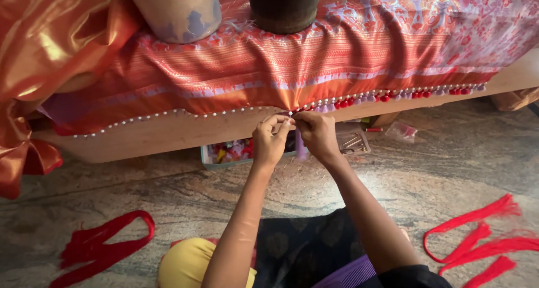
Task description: Tying decorative tassels on the edge of a saree using threads and beads.
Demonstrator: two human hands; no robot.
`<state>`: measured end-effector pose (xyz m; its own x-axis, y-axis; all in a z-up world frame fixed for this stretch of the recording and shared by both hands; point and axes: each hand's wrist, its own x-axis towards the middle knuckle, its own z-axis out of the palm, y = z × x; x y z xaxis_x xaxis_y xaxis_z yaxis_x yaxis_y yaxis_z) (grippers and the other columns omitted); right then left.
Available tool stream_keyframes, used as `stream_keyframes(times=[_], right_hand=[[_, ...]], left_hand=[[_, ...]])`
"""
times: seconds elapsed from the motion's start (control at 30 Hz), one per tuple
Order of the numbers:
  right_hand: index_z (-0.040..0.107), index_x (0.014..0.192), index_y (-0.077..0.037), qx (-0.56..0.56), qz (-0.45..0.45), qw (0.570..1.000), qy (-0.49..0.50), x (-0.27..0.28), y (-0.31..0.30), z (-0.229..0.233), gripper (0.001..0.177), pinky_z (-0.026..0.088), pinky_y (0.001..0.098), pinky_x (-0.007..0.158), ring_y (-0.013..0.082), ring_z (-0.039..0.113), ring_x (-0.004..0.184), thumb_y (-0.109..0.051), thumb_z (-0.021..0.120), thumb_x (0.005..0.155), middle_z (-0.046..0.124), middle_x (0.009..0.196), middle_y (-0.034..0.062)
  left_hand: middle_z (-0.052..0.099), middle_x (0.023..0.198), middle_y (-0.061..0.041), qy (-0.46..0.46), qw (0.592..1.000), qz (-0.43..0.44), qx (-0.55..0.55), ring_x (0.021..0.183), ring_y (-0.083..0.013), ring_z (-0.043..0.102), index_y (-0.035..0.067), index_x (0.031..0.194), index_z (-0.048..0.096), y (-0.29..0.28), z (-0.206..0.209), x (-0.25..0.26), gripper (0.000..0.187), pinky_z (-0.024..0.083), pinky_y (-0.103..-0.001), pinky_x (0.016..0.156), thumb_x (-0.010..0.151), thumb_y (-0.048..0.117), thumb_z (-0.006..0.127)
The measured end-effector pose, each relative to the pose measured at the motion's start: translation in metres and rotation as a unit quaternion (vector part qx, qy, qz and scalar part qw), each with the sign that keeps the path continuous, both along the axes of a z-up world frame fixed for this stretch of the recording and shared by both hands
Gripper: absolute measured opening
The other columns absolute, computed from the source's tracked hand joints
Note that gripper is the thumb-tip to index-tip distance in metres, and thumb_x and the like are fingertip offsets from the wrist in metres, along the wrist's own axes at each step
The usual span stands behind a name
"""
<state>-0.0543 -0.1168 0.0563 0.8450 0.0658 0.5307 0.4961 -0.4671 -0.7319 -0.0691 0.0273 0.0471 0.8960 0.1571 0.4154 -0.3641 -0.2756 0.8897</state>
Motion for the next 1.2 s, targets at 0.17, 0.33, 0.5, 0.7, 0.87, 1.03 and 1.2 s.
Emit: stream_keyframes(times=[0.17, 0.33, 0.5, 0.7, 0.87, 1.03, 1.2], right_hand=[[0.076, 0.097, -0.001, 0.001, -0.014, 0.999, -0.040, -0.003, 0.001, 0.000, 0.010, 0.056, 0.0328, 0.064, 0.0219, 0.075, 0.068, -0.003, 0.072, 0.088, 0.074, 0.082, 0.0164], [0.076, 0.097, 0.000, -0.005, -0.010, 0.998, -0.059, -0.003, -0.001, -0.003, 0.010, 0.057, 0.0324, 0.065, 0.0222, 0.075, 0.071, -0.002, 0.073, 0.087, 0.075, 0.084, 0.0160], [0.076, 0.099, -0.001, 0.023, 0.002, 0.999, -0.044, -0.005, 0.001, 0.001, 0.012, 0.057, 0.0307, 0.066, 0.0176, 0.076, 0.071, -0.002, 0.072, 0.087, 0.076, 0.085, 0.0144], [0.076, 0.100, -0.001, 0.030, -0.006, 0.999, 0.016, -0.006, 0.003, 0.002, 0.012, 0.056, 0.0269, 0.061, 0.0110, 0.073, 0.065, -0.003, 0.072, 0.089, 0.076, 0.078, 0.0128], [0.075, 0.099, 0.000, 0.049, 0.001, 0.999, 0.005, -0.005, 0.004, -0.003, 0.010, 0.054, 0.0262, 0.061, 0.0084, 0.069, 0.066, -0.003, 0.073, 0.091, 0.076, 0.077, 0.0110], [0.075, 0.098, 0.001, 0.069, 0.008, 0.998, 0.011, -0.010, 0.007, 0.003, 0.009, 0.054, 0.0250, 0.061, 0.0054, 0.067, 0.068, -0.003, 0.074, 0.090, 0.075, 0.075, 0.0097], [0.076, 0.101, 0.001, 0.109, 0.022, 0.993, 0.050, -0.003, 0.012, -0.011, 0.011, 0.054, 0.0231, 0.063, 0.0026, 0.065, 0.071, -0.001, 0.073, 0.090, 0.075, 0.076, 0.0044]], left_hand=[[0.077, 0.093, -0.012, -0.028, 1.000, 0.001, -0.001, 0.088, -0.0214, 0.074, 0.002, 0.091, 0.076, 0.000, -0.004, 0.002, 0.016, 0.055, -0.033, 0.078, 0.093, 0.015, 0.068], [0.077, 0.092, -0.010, 0.014, 1.000, -0.013, -0.019, 0.083, -0.0183, 0.075, 0.002, 0.090, 0.076, -0.001, -0.002, 0.002, 0.016, 0.056, -0.031, 0.075, 0.093, 0.015, 0.067], [0.077, 0.092, -0.009, 0.024, 0.998, -0.035, -0.041, 0.082, -0.0172, 0.075, 0.001, 0.090, 0.076, 0.001, -0.002, 0.002, 0.017, 0.057, -0.030, 0.074, 0.094, 0.013, 0.065], [0.075, 0.093, -0.010, -0.010, 0.999, -0.034, -0.023, 0.085, -0.0186, 0.074, 0.001, 0.089, 0.075, 0.003, 0.001, 0.000, 0.017, 0.059, -0.031, 0.076, 0.095, 0.013, 0.066], [0.074, 0.092, -0.011, -0.031, 0.999, -0.034, -0.009, 0.084, -0.0183, 0.075, 0.001, 0.090, 0.074, 0.003, 0.006, -0.003, 0.016, 0.059, -0.031, 0.075, 0.095, 0.013, 0.065], [0.074, 0.095, -0.011, -0.058, 0.998, -0.016, 0.015, 0.094, -0.0246, 0.072, 0.003, 0.090, 0.073, 0.004, 0.004, -0.003, 0.014, 0.056, -0.037, 0.083, 0.094, 0.014, 0.066], [0.073, 0.095, -0.011, -0.110, 0.989, 0.039, 0.091, 0.100, -0.0290, 0.067, 0.004, 0.088, 0.070, 0.000, 0.008, -0.007, 0.012, 0.049, -0.045, 0.093, 0.094, 0.013, 0.066]])
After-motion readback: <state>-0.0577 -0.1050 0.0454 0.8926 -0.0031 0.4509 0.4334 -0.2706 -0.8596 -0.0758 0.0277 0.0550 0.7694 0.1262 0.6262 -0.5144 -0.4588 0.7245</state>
